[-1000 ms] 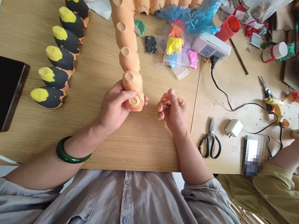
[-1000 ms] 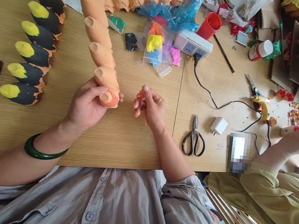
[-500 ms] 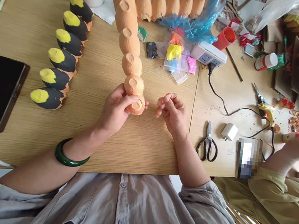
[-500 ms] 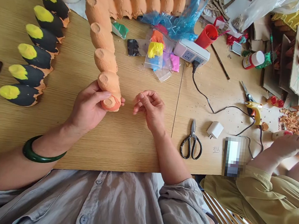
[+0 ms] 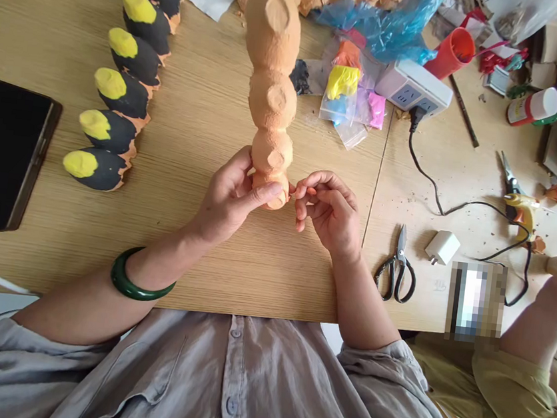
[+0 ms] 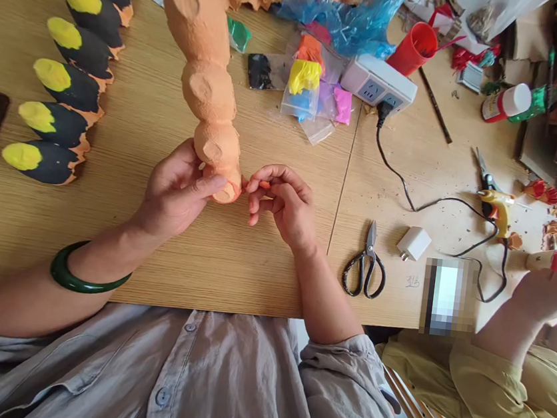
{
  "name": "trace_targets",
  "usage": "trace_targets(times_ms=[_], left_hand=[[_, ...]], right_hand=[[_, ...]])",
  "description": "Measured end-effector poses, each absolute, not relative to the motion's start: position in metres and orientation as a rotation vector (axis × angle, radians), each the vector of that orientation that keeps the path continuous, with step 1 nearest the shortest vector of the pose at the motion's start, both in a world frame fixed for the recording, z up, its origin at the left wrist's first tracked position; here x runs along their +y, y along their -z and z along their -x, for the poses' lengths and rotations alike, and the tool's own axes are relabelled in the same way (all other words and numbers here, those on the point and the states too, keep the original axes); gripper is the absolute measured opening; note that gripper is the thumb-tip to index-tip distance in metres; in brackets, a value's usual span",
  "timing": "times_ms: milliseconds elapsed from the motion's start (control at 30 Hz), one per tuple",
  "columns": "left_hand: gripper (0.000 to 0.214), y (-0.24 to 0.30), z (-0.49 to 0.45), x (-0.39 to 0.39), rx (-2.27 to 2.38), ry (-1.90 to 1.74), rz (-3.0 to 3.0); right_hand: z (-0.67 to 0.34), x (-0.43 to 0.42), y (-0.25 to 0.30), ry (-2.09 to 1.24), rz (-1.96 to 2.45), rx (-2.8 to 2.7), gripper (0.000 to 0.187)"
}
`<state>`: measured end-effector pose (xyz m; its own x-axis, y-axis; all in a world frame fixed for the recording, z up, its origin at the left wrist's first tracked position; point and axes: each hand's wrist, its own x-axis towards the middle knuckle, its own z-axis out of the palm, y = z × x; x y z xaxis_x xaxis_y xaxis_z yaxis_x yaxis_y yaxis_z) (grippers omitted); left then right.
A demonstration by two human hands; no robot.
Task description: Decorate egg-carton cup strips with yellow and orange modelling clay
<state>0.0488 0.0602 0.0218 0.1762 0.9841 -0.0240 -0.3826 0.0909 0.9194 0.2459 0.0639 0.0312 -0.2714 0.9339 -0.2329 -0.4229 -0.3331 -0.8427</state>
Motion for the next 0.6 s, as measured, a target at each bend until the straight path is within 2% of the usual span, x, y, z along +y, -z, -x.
trace_targets(times_ms=[133,267,367,467,600], left_hand=[[0.034,-0.027,-0.047,0.059,0.835,-1.187,-0.994],[0.033,-0.029,-0.046,0.057,0.789,-1.150,-1.042],[0.043,-0.031,-0.045,0.057,0.771,-1.070,-1.083],[0.060,-0.034,-0.044,0.060,0.733,-0.907,-1.091],[0.058,-0.038,-0.042,0.065,0.647,-0.797,-1.008]], right_hand=[[-0.245,0.063,-0.036,-1.723,0.973,-0.801,0.022],[-0.244,0.062,-0.038,-1.653,1.072,-0.827,0.042],[-0.242,0.060,-0.040,-1.687,1.045,-0.871,0.047],[-0.242,0.060,-0.041,-1.743,1.037,-0.907,0.061],[-0.245,0.063,-0.040,-1.786,1.063,-0.908,0.070]])
